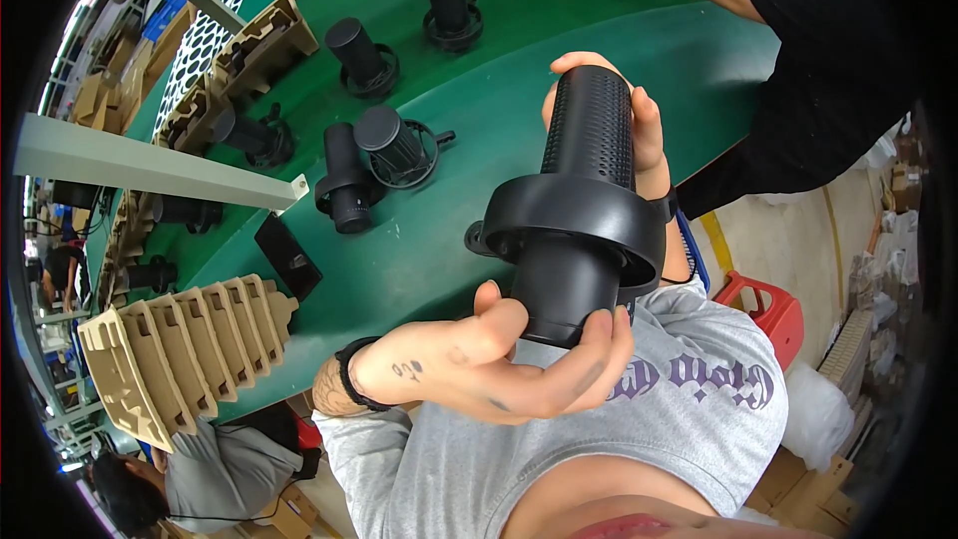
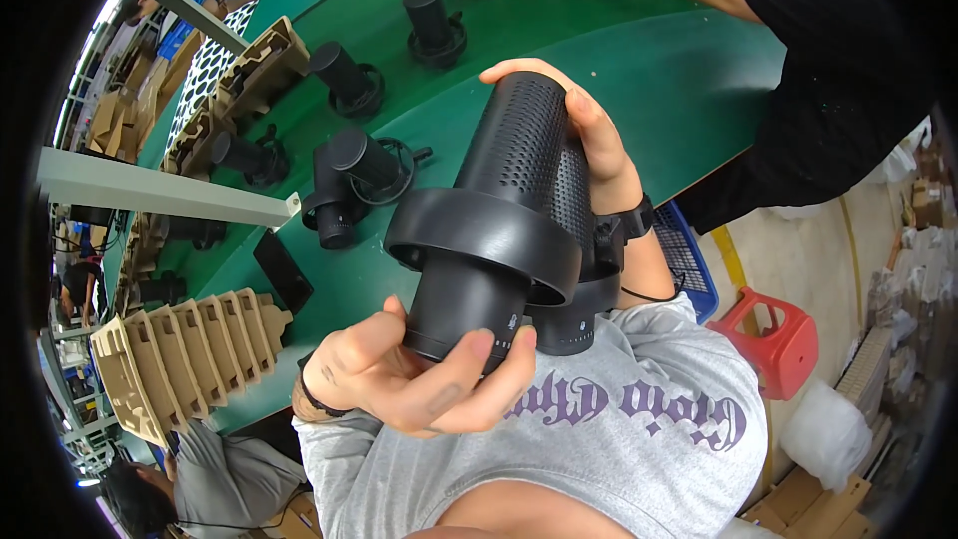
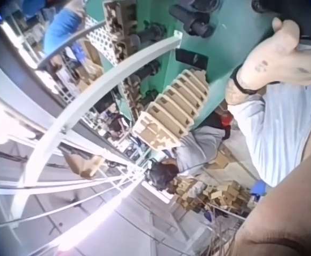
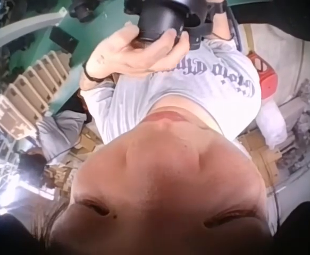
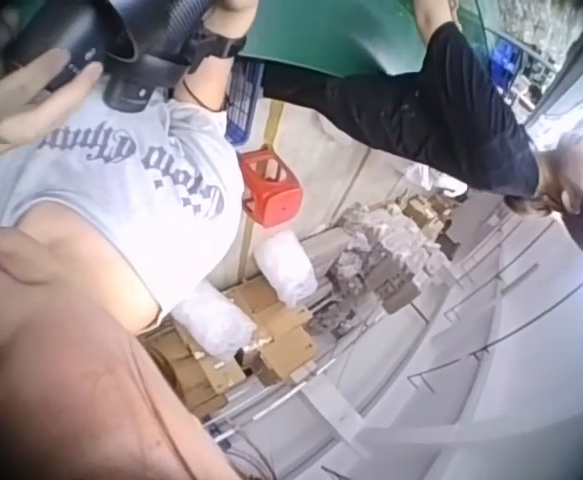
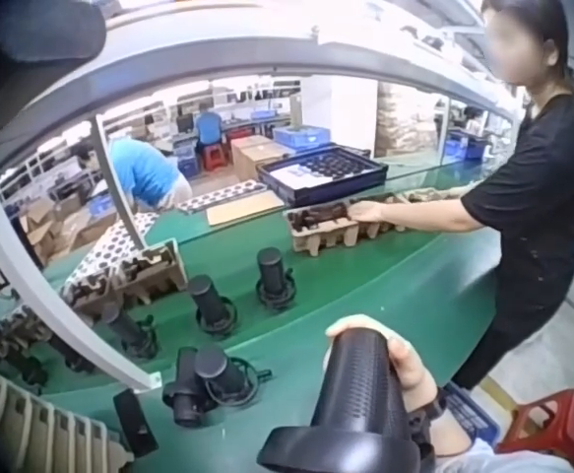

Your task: The person picks up a microphone and a shock mount, fits the microphone into the mount, and rotates the dial on the microphone base. They repeat this assembly process with several more units before placing them into cardboard trays.

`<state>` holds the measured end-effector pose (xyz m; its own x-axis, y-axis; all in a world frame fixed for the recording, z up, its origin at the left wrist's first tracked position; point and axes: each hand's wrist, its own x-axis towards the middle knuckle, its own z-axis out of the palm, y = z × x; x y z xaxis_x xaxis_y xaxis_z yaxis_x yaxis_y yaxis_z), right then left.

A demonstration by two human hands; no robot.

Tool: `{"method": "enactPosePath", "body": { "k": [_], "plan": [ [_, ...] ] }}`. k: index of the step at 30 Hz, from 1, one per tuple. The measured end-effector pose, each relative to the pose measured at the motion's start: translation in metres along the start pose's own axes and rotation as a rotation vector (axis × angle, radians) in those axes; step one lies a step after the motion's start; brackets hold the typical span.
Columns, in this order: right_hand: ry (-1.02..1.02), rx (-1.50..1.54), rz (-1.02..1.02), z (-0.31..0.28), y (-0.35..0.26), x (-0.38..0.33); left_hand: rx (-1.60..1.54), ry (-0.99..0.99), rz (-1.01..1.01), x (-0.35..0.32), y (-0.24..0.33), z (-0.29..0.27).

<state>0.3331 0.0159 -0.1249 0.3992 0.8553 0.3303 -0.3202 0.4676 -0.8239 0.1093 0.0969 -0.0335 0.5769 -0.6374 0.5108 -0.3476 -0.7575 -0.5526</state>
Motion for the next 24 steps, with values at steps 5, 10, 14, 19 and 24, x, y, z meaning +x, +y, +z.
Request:
{"method": "enactPosePath", "body": {
  "k": [5,10,14,19,24],
  "plan": [
    [-0.046,0.044,0.028,-0.008,0.006,0.000,0.024,0.051,0.091,0.006,-0.004,0.004],
    [0.040,0.285,0.000,-0.003,0.019,0.003,0.088,0.060,0.065,0.004,-0.017,0.005],
    [0.356,0.286,-0.038,-0.013,0.003,0.004,-0.123,0.553,-0.430,-0.014,-0.013,0.019],
    [0.484,0.389,-0.090,-0.021,0.012,0.022,-0.516,0.280,-0.829,-0.013,0.000,0.023],
    [0.316,0.348,-0.201,-0.010,0.010,0.017,-0.429,0.247,-0.943,-0.004,0.002,0.030]
  ]
}}
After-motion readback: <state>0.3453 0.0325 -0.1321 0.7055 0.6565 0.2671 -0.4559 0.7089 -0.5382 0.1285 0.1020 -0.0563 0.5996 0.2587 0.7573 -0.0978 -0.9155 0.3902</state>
